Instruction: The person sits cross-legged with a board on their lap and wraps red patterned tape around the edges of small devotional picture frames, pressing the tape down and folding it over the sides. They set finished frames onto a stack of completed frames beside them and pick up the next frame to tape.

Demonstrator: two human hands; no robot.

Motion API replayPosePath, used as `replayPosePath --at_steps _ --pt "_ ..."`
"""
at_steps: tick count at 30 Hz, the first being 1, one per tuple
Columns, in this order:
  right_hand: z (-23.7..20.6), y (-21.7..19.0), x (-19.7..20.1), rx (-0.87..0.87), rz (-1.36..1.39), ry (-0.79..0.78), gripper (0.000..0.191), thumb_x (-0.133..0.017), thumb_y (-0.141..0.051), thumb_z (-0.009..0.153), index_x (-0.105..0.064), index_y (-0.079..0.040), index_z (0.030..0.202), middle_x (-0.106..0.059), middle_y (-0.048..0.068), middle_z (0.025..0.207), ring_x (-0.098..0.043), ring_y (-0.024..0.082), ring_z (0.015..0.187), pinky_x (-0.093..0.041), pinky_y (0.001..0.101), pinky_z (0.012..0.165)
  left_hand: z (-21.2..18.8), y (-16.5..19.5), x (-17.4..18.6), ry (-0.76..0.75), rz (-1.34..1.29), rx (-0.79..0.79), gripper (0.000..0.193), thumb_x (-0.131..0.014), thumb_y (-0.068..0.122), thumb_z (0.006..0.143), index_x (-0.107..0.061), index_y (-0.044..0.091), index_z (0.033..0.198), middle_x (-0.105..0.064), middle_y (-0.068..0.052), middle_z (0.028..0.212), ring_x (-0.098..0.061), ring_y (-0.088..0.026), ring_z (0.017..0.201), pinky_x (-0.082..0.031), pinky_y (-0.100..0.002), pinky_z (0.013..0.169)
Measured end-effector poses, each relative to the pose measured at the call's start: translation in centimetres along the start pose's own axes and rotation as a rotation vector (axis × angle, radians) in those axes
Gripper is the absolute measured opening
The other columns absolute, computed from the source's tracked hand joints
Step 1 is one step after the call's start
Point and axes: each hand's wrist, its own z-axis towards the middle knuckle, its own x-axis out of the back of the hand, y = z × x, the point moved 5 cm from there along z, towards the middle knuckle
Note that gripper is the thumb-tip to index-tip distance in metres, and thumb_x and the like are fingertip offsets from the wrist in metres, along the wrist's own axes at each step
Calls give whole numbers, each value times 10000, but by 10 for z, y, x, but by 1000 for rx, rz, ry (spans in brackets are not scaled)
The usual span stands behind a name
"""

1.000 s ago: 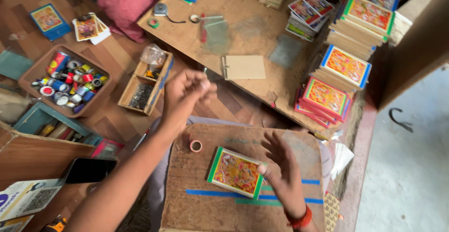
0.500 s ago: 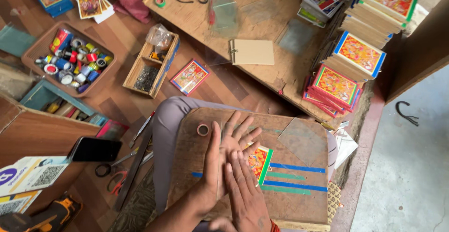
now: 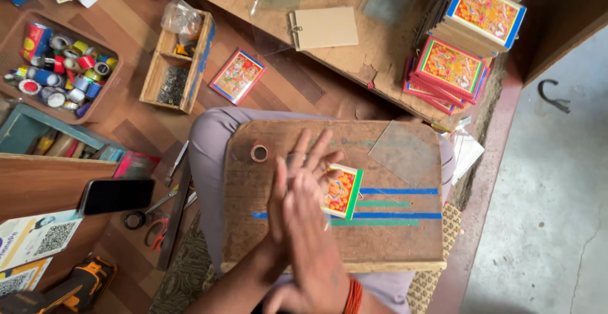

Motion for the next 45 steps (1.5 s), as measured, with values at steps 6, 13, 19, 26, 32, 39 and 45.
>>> replayPosePath --at_steps 6,13,19,26,32,39,45 --pt "33 47 27 -108 -63 81 953 -231 -729 1051 -220 53 1595 -104 326 1717 -86 486 1652 -91 574 1367 -30 -24 -25 -84 -20 156 810 -283 602 1074 -130 90 1683 -214 -148 1749 -370 -333 1483 -230 -480 1277" --pt "26 47 20 78 -330 -87 1102 -333 -799 897 -279 23 1629 -174 310 1716 -158 467 1634 -107 580 1330 -12 -5 -25 -136 -175 172 807 -326 599 1082 -182 66 1670 -265 -222 1701 -321 -379 1543 -219 -466 1302" --pt "-39 5 -4 167 -361 -170 966 -525 -707 945 -296 -60 1624 -161 256 1726 -154 402 1650 -163 492 1339 13 24 -34 -175 -64 66 888 -311 644 1058 -146 29 1677 -126 -182 1776 -237 -352 1584 -158 -463 1335" --pt "-13 39 31 -268 437 254 839 -422 -561 1103 -131 -23 1677 -114 235 1792 -108 390 1686 -94 526 1350 -15 -1 -65 -192 785 -297 1006 -177 780 1056 31 8 1668 91 -205 1800 58 -351 1707 5 -458 1388" --pt "-16 67 61 -353 919 587 839 -338 -568 1053 -21 -126 1691 -156 190 1763 -234 427 1593 -246 570 1258 -54 -35 -88 -522 1192 -263 1070 -97 811 1041 -78 -51 1674 -29 -285 1767 -60 -433 1697 -89 -544 1393" --pt "-81 48 -7 -439 1390 677 800 -304 -513 1049 -61 -71 1670 -88 136 1756 -116 326 1606 -102 539 1269 -10 -10 -70 -350 1352 -384 1092 -107 831 1018 -66 -52 1659 -28 -294 1756 -66 -458 1679 -97 -548 1385" --pt "-60 56 58 -250 1193 668 784 -394 -540 1064 -65 -215 1697 -116 203 1777 -180 425 1611 -145 587 1289 -58 -43 -75 -507 1316 -330 1014 -228 747 1055 -72 -39 1675 -51 -297 1764 -113 -453 1644 -150 -532 1353"
